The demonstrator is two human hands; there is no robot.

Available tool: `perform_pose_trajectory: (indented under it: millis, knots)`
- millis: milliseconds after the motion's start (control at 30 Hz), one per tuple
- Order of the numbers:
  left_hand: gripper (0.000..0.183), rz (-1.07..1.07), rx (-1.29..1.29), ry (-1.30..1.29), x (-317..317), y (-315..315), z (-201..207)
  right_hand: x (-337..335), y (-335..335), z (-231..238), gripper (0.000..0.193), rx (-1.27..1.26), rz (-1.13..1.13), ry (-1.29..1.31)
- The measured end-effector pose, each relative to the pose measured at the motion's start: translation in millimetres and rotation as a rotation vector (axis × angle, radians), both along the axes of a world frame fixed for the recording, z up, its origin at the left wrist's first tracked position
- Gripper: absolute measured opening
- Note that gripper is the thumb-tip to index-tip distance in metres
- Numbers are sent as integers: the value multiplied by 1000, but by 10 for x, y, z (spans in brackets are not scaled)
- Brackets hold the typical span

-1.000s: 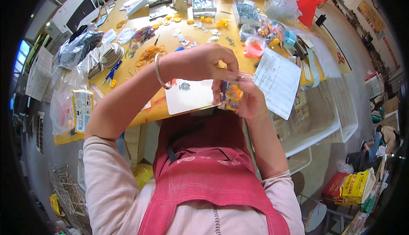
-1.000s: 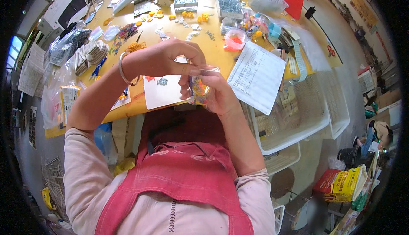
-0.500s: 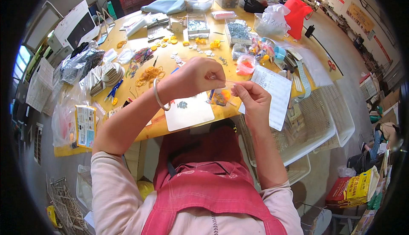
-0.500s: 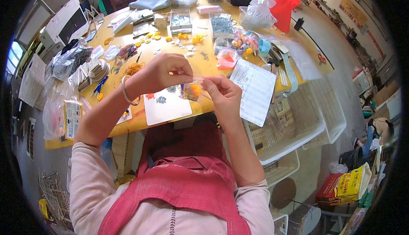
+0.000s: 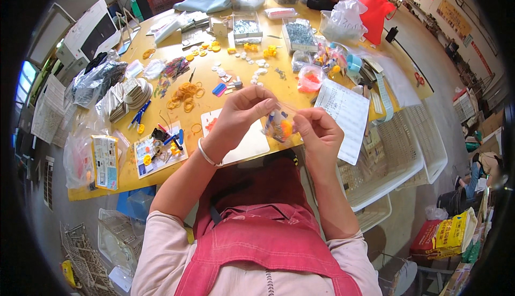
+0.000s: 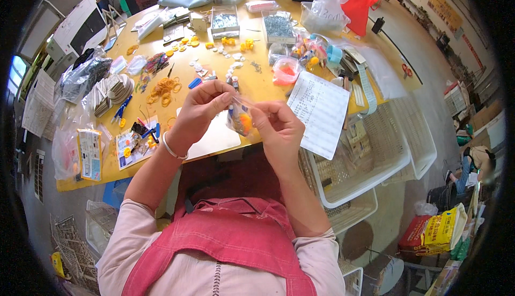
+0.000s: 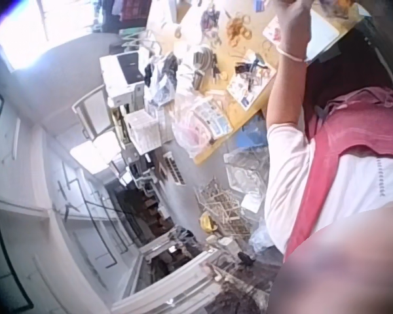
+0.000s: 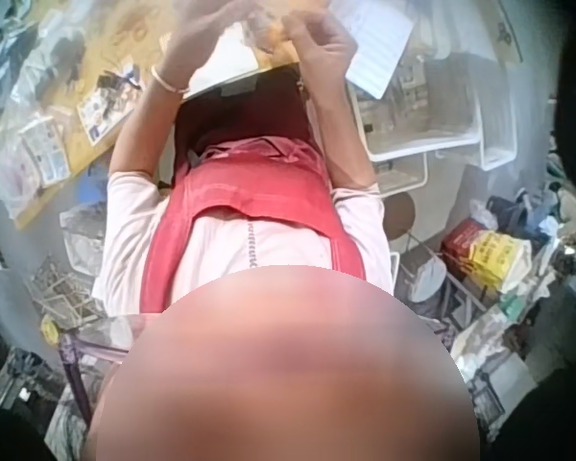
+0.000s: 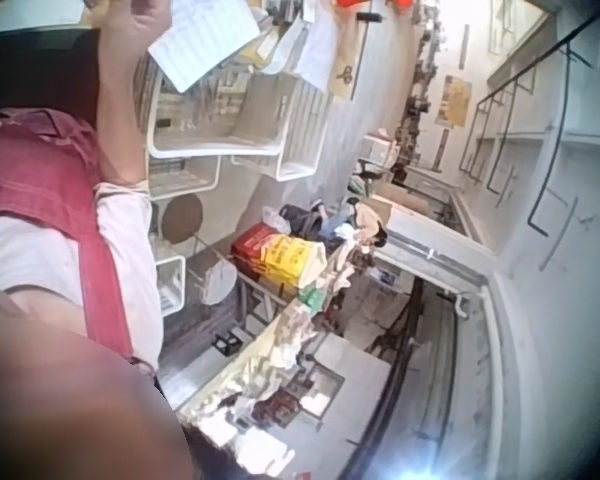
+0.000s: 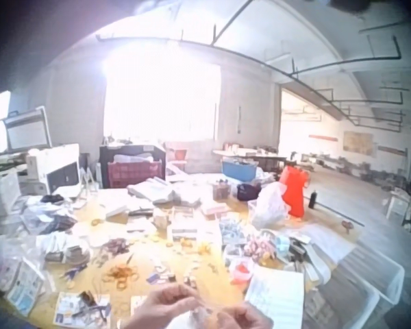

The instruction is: The person sorts and assembles small craft components on a cluttered worktable. They use a wooden stick to move orange and silver pieces on a white card, then handle yellow circular parts and place them into a small plastic bag. The person also picks up and organizes various small items across the table.

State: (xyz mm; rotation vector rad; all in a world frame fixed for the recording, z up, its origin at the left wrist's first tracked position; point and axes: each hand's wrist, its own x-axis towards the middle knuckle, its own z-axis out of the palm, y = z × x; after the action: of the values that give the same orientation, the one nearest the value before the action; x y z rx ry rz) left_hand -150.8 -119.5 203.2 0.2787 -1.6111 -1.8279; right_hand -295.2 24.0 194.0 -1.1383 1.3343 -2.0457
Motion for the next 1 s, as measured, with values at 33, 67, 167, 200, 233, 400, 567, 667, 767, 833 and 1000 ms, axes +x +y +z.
perform_pose_trajectory:
  millis: [33, 67, 167, 200, 233, 400, 567, 667, 767, 833, 1000]
  knots:
    - [11, 8, -20, 10, -19, 28, -18, -7, 10, -14, 8, 22, 22, 25]
    - [11, 16, -40, 20, -33, 55, -34, -14, 15, -32, 8, 29, 18, 40]
    - [8, 36, -98, 11, -52, 122, -72, -48, 18, -78, 9, 62, 23, 65]
    - [8, 41, -109, 17, -61, 143, -83, -64, 14, -86, 9, 80, 33, 60]
    - [4, 90, -131, -41, -64, 154, -90, -94, 10, -83, 10, 94, 39, 60]
    - [7, 116, -303, -158, -150, 289, -148, -159, 8, -53, 10, 86, -15, 419]
    - [8, 61, -238, -121, -223, 309, -161, -286, 31, -90, 5, 81, 87, 325]
    - [7, 45, -221, -126, -276, 307, -179, -390, 12, -153, 4, 79, 182, 204]
    - [6, 130, -364, -157, -372, 323, -222, -499, 42, -194, 3, 109, 199, 199]
    - [6, 130, -321, -138, -439, 335, -260, -580, 70, -206, 4, 129, 171, 236]
    - [6, 165, -199, -111, -543, 318, -342, -762, 191, -216, 5, 181, 97, 313]
